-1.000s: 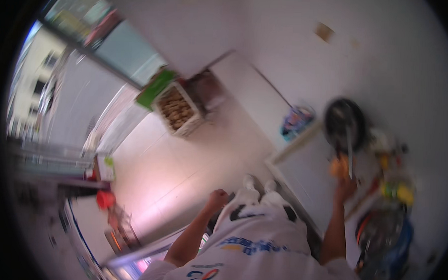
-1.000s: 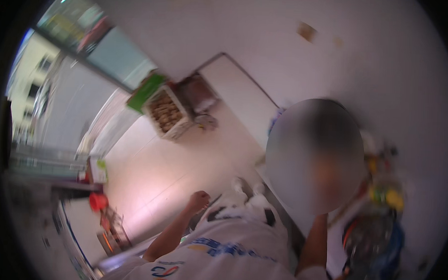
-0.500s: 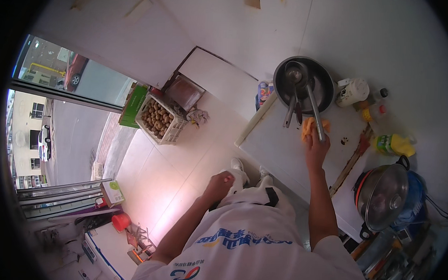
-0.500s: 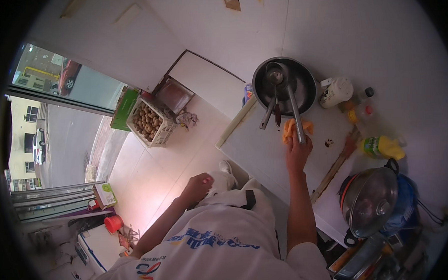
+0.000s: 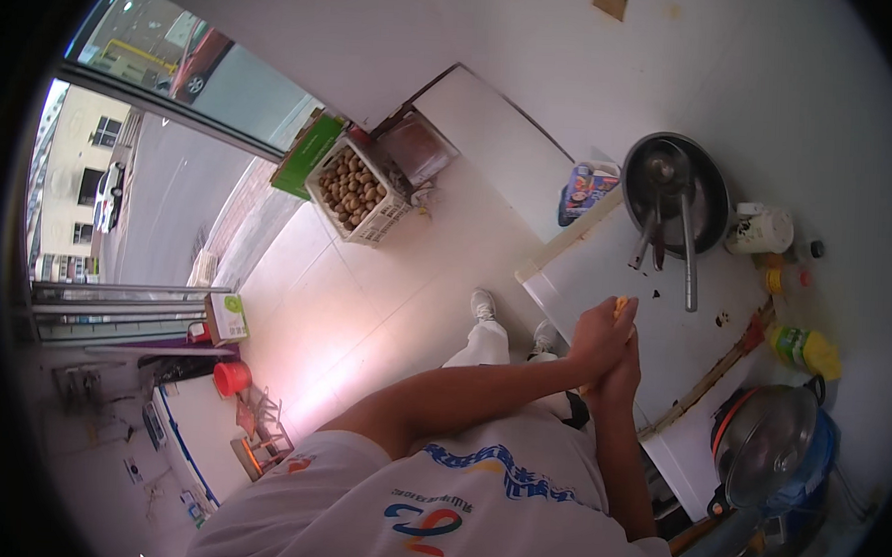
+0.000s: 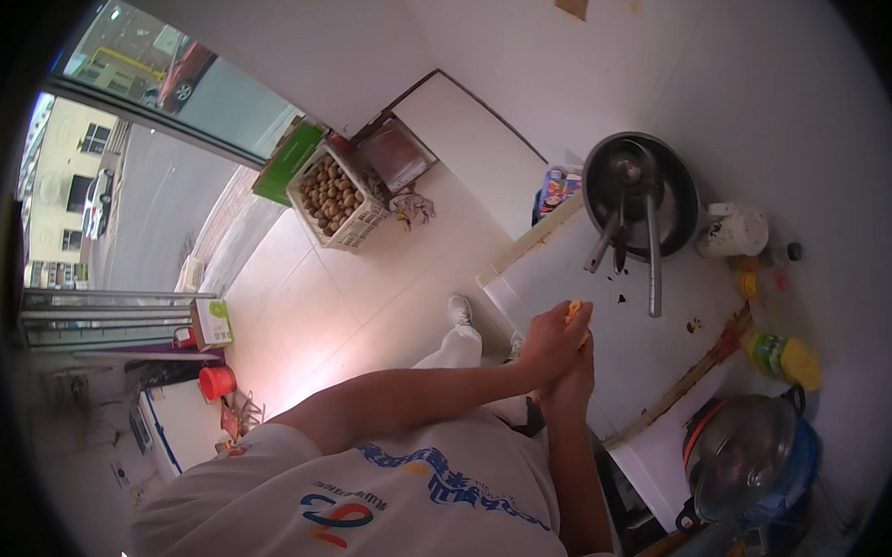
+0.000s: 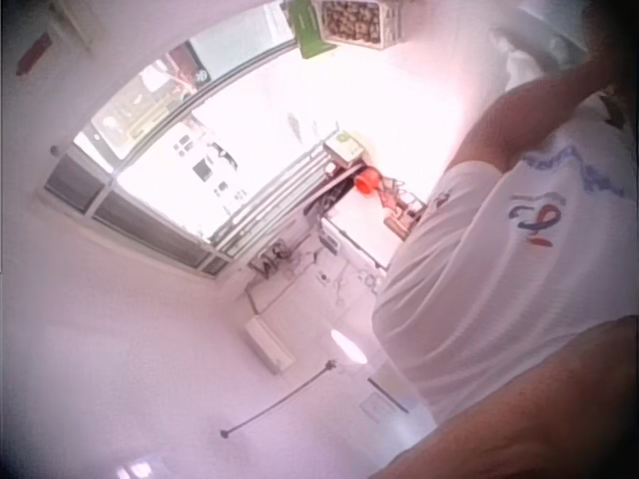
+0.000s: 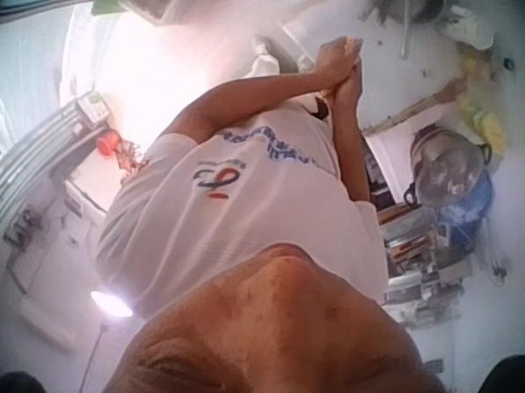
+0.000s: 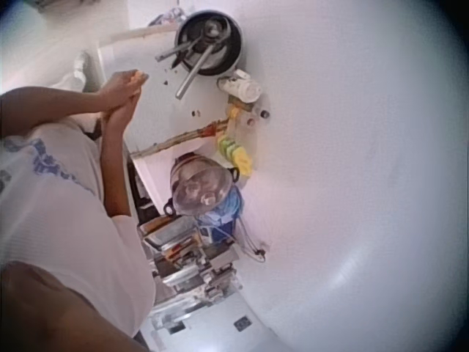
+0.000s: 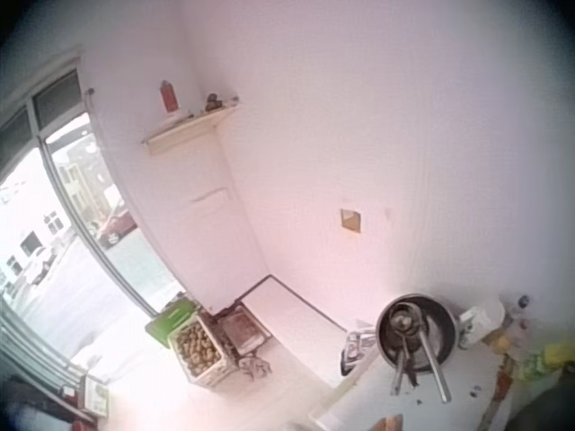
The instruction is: The person boils a piece of meat in a pot, pours flour from a bag into a processing machine, and then monitors the pot while checking items in a display case.
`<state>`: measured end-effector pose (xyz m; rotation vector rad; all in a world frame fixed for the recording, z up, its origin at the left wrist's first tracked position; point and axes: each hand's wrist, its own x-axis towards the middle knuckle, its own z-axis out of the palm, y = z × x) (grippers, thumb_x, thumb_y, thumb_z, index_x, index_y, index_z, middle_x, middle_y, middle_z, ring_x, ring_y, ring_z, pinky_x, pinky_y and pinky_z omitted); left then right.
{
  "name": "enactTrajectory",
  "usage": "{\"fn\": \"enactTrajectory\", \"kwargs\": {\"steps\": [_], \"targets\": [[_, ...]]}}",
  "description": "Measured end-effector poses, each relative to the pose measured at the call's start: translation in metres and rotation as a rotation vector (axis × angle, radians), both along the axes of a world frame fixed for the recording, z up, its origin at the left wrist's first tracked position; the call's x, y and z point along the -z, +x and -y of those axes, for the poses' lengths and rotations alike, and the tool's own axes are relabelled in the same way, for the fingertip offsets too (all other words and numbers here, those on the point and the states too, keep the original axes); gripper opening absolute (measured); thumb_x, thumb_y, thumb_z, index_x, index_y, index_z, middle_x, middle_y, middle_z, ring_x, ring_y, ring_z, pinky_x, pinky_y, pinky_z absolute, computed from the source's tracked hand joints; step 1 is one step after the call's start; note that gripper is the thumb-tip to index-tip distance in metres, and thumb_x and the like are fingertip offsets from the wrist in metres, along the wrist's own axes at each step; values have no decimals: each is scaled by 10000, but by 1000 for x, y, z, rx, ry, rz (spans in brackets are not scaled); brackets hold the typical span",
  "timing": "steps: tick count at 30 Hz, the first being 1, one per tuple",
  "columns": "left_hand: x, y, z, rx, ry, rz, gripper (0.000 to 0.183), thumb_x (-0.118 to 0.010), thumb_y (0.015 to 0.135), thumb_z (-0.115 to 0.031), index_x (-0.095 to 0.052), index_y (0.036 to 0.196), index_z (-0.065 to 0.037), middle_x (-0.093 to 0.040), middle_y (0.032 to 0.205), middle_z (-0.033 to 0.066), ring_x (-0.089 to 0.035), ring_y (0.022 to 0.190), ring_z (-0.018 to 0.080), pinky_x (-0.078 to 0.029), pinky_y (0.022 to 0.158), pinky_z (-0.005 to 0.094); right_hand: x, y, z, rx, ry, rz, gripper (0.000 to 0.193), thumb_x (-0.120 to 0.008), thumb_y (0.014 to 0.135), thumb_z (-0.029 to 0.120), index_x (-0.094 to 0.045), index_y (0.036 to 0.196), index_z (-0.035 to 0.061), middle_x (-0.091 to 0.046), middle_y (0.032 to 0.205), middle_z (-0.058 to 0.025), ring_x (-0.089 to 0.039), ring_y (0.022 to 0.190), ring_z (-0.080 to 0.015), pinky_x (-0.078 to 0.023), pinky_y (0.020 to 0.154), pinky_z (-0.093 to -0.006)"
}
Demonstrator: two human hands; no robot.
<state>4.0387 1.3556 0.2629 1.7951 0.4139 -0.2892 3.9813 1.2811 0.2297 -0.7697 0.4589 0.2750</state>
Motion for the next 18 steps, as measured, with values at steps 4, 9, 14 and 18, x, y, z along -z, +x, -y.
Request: {"fn": "enactTrajectory", "kwargs": {"steps": [4, 9, 14, 18], "targets": [[45, 16, -3, -65, -153, -190, 544, -502, 1058, -519, -664, 978, -6, -697, 787, 192, -694, 717, 361, -533, 677, 485, -56, 0, -11, -3, -9, 69, 492, -370, 1137, 336, -418, 1527, 40, -547, 1430, -134, -572, 1285, -244, -454, 1095, -375], [68, 15, -4, -202, -1045, -688, 534, -414, 1083, -544, -656, 972, -81, -685, 802, 50, -686, 673, 216, -557, 603, 387, -82, -24, 33, 106, -16, 234, 467, -411, 1130, 358, -526, 1454, 43, -594, 1350, -134, -602, 1198, -243, -484, 1036, -399], [69, -27, 41, 56, -876, -734, 504, -402, 1091, -531, -641, 1018, -93, -686, 972, 91, -683, 834, 220, -569, 742, 385, 7, -14, 58, 200, 243, 9, 459, -476, 1108, 415, -638, 1293, 27, -660, 1181, -99, -635, 1072, -222, -509, 961, -377], [60, -27, 37, -34, -752, -725, 562, -419, 1080, -577, -642, 1116, -62, -688, 1088, 106, -667, 985, 213, -545, 874, 392, -4, -12, 58, 192, -641, -42, 456, -486, 1092, 402, -589, 1351, 41, -622, 1226, -103, -613, 1151, -241, -516, 970, -396]]}}
